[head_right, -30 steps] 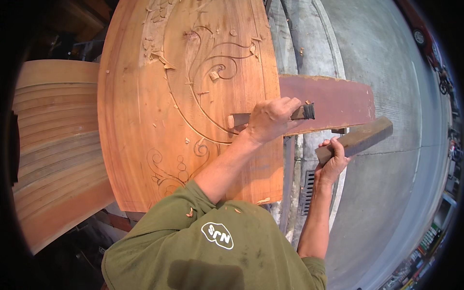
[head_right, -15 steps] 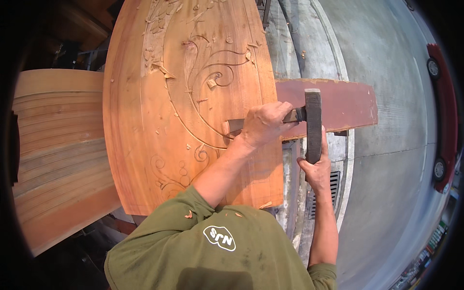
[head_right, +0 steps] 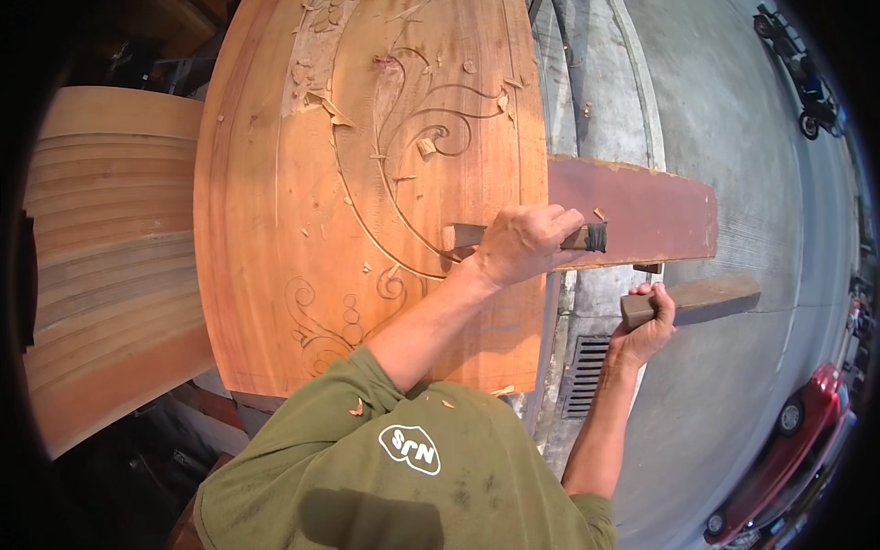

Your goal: The person carves decorative patterns into a large wooden board using a chisel and a wooden mallet. They hammer the chisel to remove wood shavings along traced lines and then use their hands to clear the debris.

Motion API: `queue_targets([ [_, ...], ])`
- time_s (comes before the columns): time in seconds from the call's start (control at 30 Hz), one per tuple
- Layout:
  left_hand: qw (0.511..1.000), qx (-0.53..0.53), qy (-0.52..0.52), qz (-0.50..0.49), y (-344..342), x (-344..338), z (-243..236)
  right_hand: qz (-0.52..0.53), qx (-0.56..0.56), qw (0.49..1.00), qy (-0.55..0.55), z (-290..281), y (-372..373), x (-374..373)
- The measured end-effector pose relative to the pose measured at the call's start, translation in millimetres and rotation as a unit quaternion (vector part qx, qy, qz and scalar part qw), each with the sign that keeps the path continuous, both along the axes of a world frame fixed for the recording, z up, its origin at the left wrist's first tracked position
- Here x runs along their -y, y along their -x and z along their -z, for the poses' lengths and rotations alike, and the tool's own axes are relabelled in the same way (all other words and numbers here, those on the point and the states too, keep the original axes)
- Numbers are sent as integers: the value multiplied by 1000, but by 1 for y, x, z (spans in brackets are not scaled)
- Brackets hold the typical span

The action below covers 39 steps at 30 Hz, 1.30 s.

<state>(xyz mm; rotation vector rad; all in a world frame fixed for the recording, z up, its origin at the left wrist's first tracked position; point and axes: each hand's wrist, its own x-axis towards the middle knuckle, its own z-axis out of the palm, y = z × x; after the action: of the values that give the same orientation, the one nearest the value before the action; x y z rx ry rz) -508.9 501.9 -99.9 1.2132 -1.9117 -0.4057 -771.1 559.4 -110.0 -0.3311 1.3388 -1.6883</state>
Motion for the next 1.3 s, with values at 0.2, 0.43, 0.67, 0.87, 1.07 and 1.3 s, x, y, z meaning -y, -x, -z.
queue_targets([
  [0.2, 1000, 1, -16, -13, -4, -1, 5, -317, -361, 870, -111, 8, -10, -40],
  [0.43, 999, 31, -42, -5, -3, 1, 7, -166, -195, 963, -86, 6, -57, -32],
  [0.67, 999, 26, -34, -4, -6, 0, 6, -166, -169, 969, -77, 1, -16, -25],
  [0.87, 999, 31, -25, -10, -8, -2, 12, -362, -269, 886, -111, 3, -49, -42],
  [1.07, 999, 29, -30, -11, -11, 0, 5, -122, -148, 979, -64, -6, -14, -7],
  [1.3, 999, 22, -22, -19, -17, 0, 4, -327, -279, 900, -69, -6, -34, -24],
])
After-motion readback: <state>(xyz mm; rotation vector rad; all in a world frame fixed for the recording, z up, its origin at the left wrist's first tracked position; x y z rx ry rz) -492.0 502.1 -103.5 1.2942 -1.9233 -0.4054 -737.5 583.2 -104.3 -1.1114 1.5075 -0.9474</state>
